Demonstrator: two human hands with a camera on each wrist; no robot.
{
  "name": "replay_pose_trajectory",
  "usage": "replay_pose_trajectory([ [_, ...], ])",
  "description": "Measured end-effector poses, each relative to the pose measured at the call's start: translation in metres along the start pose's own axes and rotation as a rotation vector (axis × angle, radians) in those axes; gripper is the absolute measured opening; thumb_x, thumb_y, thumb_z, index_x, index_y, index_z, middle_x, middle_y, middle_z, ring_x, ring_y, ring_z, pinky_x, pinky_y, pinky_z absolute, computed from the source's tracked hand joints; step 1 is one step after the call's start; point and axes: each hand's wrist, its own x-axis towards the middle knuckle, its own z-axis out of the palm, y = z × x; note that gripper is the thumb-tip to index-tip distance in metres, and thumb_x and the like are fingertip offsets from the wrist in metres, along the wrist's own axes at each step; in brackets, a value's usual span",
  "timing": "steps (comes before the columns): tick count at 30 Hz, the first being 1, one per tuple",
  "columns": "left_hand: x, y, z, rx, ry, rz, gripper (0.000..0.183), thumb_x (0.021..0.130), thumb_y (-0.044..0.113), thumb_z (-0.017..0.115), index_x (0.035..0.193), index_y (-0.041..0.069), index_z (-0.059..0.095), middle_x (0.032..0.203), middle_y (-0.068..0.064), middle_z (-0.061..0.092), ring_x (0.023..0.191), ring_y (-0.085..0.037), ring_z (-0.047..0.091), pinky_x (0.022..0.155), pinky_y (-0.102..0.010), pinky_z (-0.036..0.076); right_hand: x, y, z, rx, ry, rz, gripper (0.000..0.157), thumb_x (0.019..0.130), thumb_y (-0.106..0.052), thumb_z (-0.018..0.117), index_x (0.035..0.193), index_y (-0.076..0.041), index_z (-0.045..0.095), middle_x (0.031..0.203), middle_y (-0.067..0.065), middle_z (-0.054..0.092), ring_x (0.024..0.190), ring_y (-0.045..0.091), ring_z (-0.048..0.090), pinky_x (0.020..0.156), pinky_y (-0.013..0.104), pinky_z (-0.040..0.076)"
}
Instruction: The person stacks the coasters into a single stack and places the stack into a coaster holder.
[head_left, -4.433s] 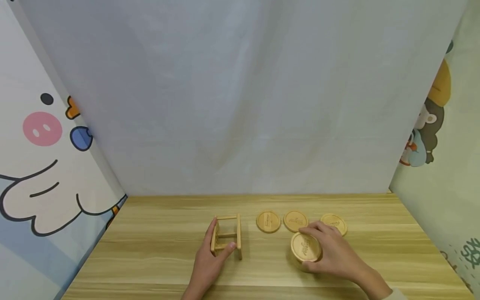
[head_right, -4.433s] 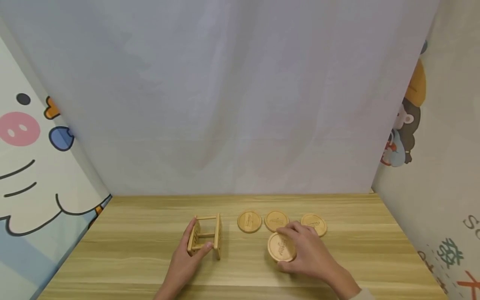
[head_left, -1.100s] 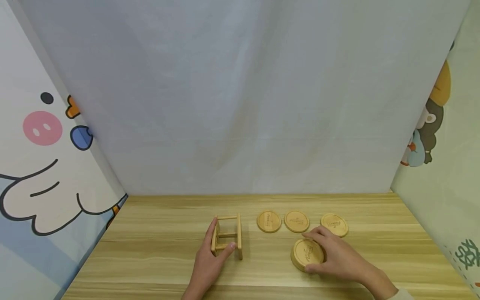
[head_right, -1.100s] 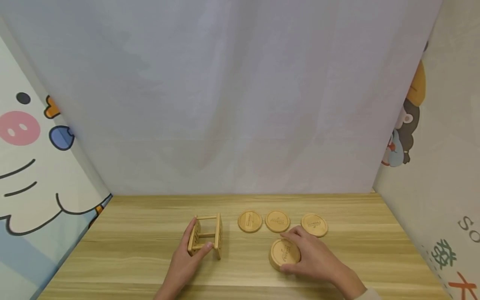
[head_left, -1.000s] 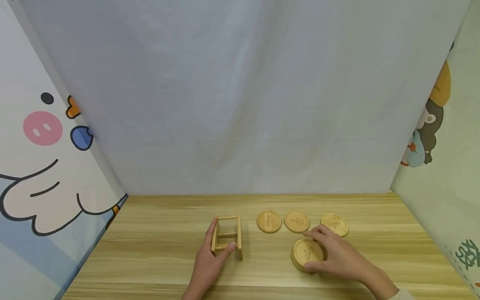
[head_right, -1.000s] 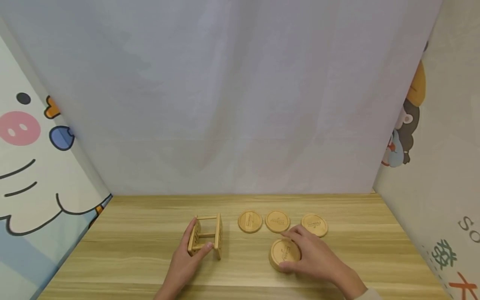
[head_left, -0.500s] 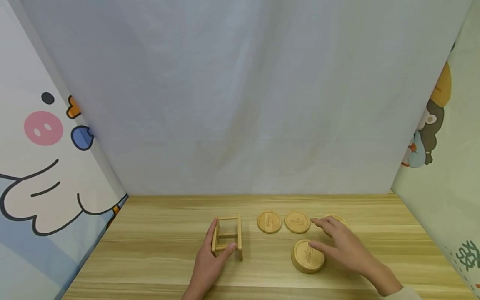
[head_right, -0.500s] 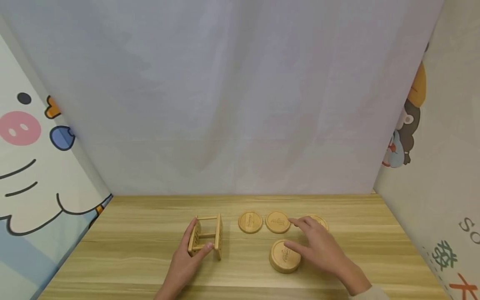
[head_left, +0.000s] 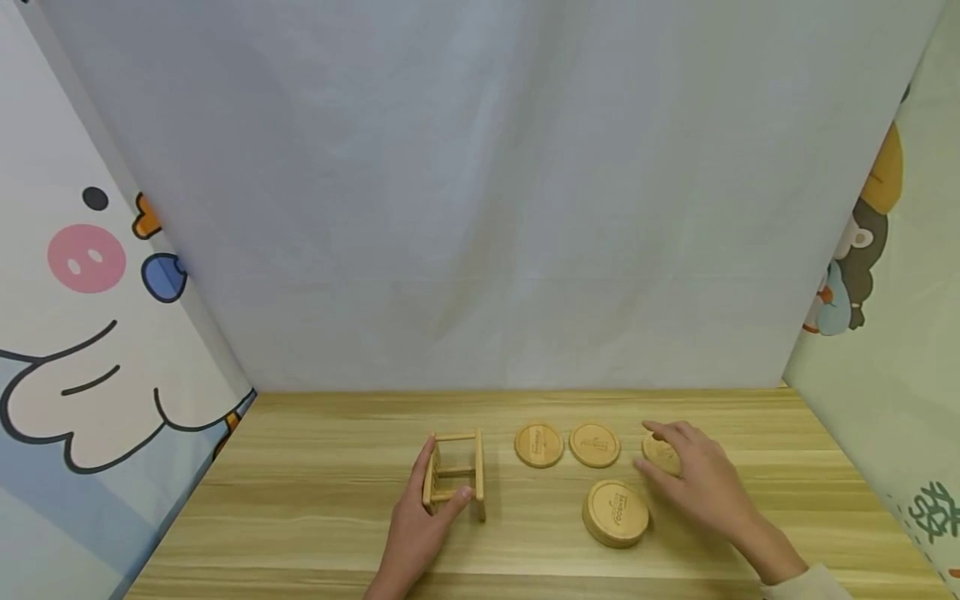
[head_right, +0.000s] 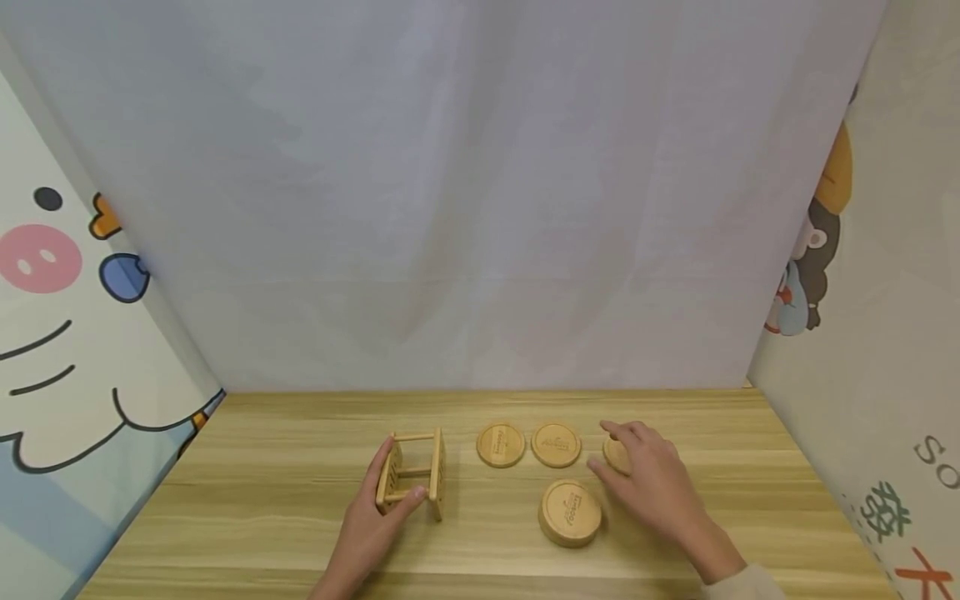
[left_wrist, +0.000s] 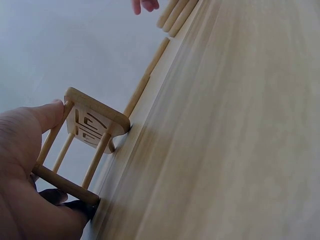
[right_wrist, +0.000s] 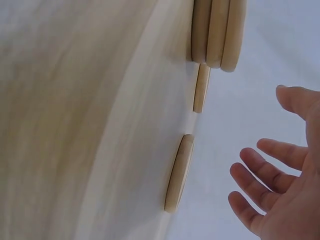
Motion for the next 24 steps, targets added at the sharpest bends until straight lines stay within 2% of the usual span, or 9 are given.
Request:
replay_pose_trajectory([
  [9, -0.001, 0.0, 0.0, -0.001, 0.002, 0.002, 0.094, 0.102, 0.049, 0.082, 0.177, 0.029, 0.03, 0.178, -0.023, 0.034, 0.155, -0.057, 0.042, 0.117, -0.078, 0.041, 0.002, 0.01, 0.0, -0.029, -0.002, 0.047, 0.062, 0.092, -0.025, 0.092, 0.143, 0.003, 0.069, 0.121, 0.019, 0.074, 0.109, 0.043, 0.071, 0.095, 0.069, 0.053],
  [18, -0.001, 0.001, 0.0, -0.006, 0.001, 0.001, 0.094, 0.102, 0.048, 0.082, 0.177, 0.03, 0.03, 0.177, -0.023, 0.035, 0.155, -0.057, 0.041, 0.117, -0.078, 0.04, 0.007, 0.022, -0.001, -0.044, -0.026, 0.053, 0.068, 0.088, -0.028, 0.096, 0.141, 0.004, 0.069, 0.122, 0.023, 0.074, 0.11, 0.045, 0.071, 0.099, 0.075, 0.049],
  [24, -0.001, 0.001, 0.0, -0.002, 0.002, 0.004, 0.093, 0.102, 0.048, 0.082, 0.177, 0.03, 0.03, 0.178, -0.022, 0.035, 0.155, -0.057, 0.042, 0.118, -0.077, 0.04, 0.009, 0.026, -0.003, -0.065, -0.03, 0.048, 0.067, 0.088, -0.029, 0.096, 0.14, 0.003, 0.07, 0.123, 0.021, 0.074, 0.109, 0.044, 0.071, 0.097, 0.072, 0.05],
])
